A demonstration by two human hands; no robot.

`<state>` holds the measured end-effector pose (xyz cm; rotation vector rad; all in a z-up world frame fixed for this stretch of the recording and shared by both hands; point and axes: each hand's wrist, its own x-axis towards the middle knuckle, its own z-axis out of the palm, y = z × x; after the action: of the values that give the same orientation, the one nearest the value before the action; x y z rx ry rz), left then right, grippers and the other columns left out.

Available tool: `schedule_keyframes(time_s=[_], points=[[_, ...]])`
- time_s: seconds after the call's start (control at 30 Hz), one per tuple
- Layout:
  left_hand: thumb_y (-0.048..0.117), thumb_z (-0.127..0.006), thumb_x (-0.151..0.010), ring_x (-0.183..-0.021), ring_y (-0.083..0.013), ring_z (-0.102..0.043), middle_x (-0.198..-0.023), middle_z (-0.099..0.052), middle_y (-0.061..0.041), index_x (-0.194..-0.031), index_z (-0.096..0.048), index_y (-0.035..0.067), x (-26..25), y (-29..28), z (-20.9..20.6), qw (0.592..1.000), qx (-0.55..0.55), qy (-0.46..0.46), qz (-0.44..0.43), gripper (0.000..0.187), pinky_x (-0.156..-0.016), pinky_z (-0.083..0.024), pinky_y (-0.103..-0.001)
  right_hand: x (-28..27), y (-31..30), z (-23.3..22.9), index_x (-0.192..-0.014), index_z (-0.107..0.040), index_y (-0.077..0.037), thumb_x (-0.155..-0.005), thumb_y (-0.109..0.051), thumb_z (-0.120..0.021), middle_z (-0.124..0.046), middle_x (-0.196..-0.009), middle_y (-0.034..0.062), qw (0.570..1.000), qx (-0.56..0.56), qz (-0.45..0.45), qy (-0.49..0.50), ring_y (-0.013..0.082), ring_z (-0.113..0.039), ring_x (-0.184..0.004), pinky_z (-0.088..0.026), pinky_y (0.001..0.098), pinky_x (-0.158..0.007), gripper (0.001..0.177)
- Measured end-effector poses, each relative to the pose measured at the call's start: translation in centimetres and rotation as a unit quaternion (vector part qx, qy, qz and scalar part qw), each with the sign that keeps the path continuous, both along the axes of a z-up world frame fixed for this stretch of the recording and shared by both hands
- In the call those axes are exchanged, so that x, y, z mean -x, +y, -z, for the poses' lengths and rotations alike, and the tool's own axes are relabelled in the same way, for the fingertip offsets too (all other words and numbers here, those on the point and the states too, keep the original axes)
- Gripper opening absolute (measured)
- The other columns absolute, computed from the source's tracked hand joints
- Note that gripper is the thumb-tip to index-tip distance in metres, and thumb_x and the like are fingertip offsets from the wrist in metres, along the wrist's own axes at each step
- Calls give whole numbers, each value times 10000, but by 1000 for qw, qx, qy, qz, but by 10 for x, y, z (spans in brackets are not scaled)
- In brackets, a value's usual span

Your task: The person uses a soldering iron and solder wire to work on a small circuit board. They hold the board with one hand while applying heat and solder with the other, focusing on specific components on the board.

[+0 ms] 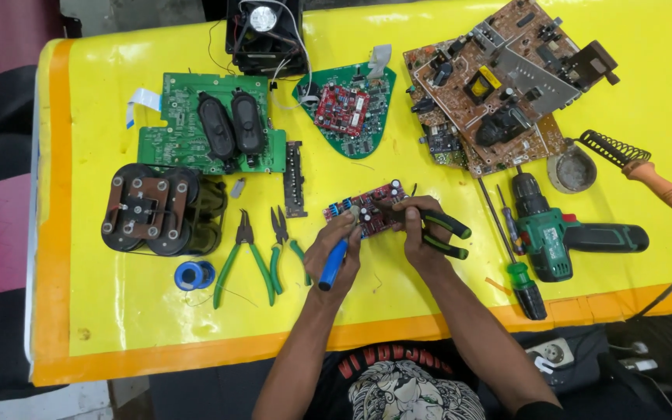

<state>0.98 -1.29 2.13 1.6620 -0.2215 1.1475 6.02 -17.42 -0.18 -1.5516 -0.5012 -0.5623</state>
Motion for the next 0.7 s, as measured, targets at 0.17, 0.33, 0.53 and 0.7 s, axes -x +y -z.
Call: schedule_keyframes(time_s=[0.17, 0.33, 0.53, 0.7], points=[[29, -831, -892, -840, -375, -813, -901, -807, -204, -905, -718, -51, 1, 2, 8, 1000, -1, 0, -7, 139, -765, -686, -436, 1, 3, 0, -1040, -654, 53, -1085, -86, -521, -737, -920, 155, 1000, -9, -2, 1, 169, -731, -618, -622, 250, -545, 197], [1, -822, -895, -875, -378, -807, -926, -800, -217, -939, -704, -62, 2, 6, 8, 1000, 12, 17, 4, 141, -774, -685, -444, 4, -1, -2, -1034, -653, 45, -1089, -104, -519, -726, -905, 147, 1000, 4, -9, 18, 172, -717, -597, -609, 254, -525, 208], [27, -797, -929, -938, -374, -799, -984, -794, -219, -981, -686, -67, 1, 10, 12, 999, 28, 32, 14, 155, -827, -672, -436, 7, 2, -13, -1035, -683, 44, -1079, -92, -519, -709, -888, 144, 1000, 19, -13, 9, 184, -722, -611, -619, 275, -540, 218], [13, -774, -942, -1026, -388, -776, -1057, -793, -223, -1032, -693, -62, -2, 8, 12, 999, 34, 35, 16, 142, -871, -675, -472, 12, 4, -26, -1010, -692, 57, -1070, -83, -524, -713, -856, 152, 1000, 24, -4, 1, 189, -721, -577, -599, 259, -523, 227]])
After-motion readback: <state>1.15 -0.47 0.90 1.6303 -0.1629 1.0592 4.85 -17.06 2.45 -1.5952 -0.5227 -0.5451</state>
